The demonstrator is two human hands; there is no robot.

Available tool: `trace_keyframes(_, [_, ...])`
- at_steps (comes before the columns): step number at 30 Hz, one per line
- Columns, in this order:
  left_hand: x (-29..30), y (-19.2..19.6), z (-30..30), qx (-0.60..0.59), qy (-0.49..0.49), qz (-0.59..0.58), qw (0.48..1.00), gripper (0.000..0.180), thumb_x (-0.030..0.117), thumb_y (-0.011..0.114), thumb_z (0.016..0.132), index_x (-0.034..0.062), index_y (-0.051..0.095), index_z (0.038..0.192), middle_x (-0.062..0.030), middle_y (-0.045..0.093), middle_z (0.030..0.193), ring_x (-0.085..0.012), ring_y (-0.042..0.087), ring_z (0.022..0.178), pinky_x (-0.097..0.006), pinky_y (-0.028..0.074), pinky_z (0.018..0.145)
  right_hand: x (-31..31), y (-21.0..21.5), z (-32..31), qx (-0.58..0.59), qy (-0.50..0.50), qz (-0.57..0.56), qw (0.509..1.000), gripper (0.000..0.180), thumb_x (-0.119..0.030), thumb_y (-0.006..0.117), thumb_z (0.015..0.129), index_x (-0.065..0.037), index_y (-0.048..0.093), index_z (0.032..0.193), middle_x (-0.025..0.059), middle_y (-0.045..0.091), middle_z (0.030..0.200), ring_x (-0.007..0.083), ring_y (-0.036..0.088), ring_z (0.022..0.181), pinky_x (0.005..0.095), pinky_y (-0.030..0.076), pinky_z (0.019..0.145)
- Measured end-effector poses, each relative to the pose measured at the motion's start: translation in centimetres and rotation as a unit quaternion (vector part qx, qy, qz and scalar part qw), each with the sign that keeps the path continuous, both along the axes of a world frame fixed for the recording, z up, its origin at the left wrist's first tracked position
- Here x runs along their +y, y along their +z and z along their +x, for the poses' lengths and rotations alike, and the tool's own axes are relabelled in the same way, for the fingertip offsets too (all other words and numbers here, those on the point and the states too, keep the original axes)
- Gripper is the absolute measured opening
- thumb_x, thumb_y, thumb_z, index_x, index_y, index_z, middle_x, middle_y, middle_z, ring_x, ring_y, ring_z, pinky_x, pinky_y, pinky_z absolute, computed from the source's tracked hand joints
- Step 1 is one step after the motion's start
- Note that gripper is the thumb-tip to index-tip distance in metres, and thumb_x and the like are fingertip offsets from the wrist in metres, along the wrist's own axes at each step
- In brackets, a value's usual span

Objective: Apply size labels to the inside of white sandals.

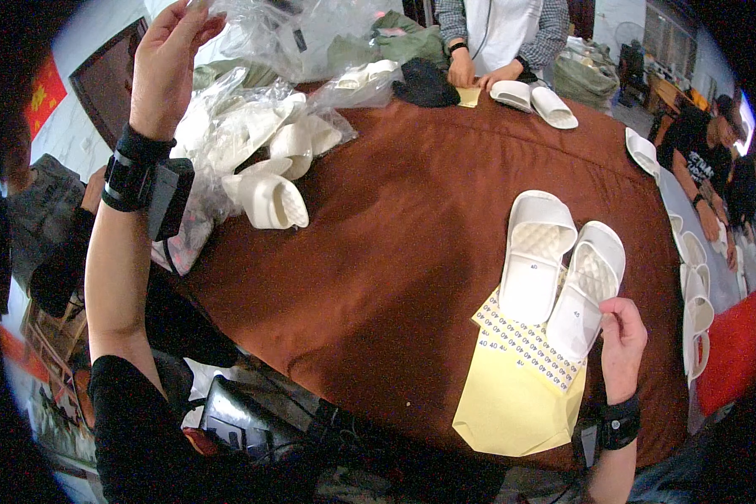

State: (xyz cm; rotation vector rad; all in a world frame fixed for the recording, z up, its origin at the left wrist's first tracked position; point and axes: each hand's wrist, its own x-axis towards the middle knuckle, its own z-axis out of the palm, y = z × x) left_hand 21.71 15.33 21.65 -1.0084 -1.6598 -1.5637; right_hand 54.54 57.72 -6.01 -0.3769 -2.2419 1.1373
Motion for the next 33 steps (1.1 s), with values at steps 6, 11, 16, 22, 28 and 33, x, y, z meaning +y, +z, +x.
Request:
trace_keyframes(6, [-5.1,-2.0,1.4,0.115,0.182,-0.153,0.965,0.028,0.02,0.06,0.098,-0.0019,0.063,0.116,-0.0077,0.065,0.118,-0.0145,0.063,0.105,-0.026,0.047,0.094,0.0,0.3,0.4,-0.016,-0.011,-0.051,0.999,0.013,0.005,0.049,0.092,-0.002,0.059,0.098,-0.0048,0.052,0.086,0.0036,0.042,0.071,0.0185,0.035,0.063])
trace_keyframes(11, [-13.3,-3.2,-1.1,0.301,0.453,-0.255,0.8,0.015,0.018,0.066,0.089,0.0042,0.065,0.096,-0.0076,0.064,0.096,-0.0224,0.061,0.09,-0.034,0.047,0.083,0.5,-0.1,0.3,-0.02,-0.008,-0.034,0.999,0.015,0.005,0.048,0.092,-0.004,0.059,0.098,-0.005,0.05,0.082,0.0041,0.041,0.069,0.0194,0.035,0.062])
trace_keyframes(16, [-21.4,-7.1,-5.0,0.241,0.62,-0.349,0.66,0.01,0.015,0.063,0.086,0.007,0.06,0.091,-0.0112,0.063,0.092,-0.0329,0.06,0.09,-0.044,0.047,0.079,1.0,-0.4,-0.1,-0.026,-0.006,-0.035,0.999,0.014,0.002,0.048,0.092,-0.004,0.059,0.098,-0.005,0.05,0.08,0.0047,0.043,0.069,0.0197,0.036,0.062])
trace_keyframes(22, [-22.7,-9.6,-8.4,0.192,0.667,-0.393,0.603,0.01,0.012,0.057,0.086,0.0085,0.059,0.096,-0.0144,0.062,0.09,-0.0343,0.063,0.085,-0.046,0.051,0.07,0.9,-0.3,0.0,-0.034,-0.036,-0.048,0.998,0.014,0.001,0.049,0.093,-0.004,0.06,0.099,-0.0051,0.051,0.081,0.004,0.044,0.069,0.0193,0.036,0.062])
trace_keyframes(28, [-21.5,-13.0,-12.4,0.083,0.649,-0.6,0.46,0.018,0.013,0.057,0.085,0.0086,0.069,0.098,-0.0151,0.067,0.097,-0.0285,0.065,0.09,-0.045,0.051,0.074,1.2,-0.3,0.4,-0.019,-0.039,-0.039,0.998,0.013,-0.001,0.049,0.094,-0.005,0.06,0.099,-0.0055,0.052,0.083,0.0032,0.044,0.068,0.019,0.036,0.06])
trace_keyframes(33, [-20.3,-15.6,-14.5,-0.098,0.53,-0.671,0.508,0.02,0.014,0.056,0.085,0.0056,0.071,0.095,-0.0167,0.069,0.108,-0.031,0.065,0.103,-0.049,0.05,0.085,0.9,-0.2,0.5,-0.038,-0.07,-0.035,0.996,0.013,0.001,0.048,0.093,-0.005,0.059,0.098,-0.0053,0.05,0.082,0.0035,0.042,0.067,0.0185,0.034,0.06])
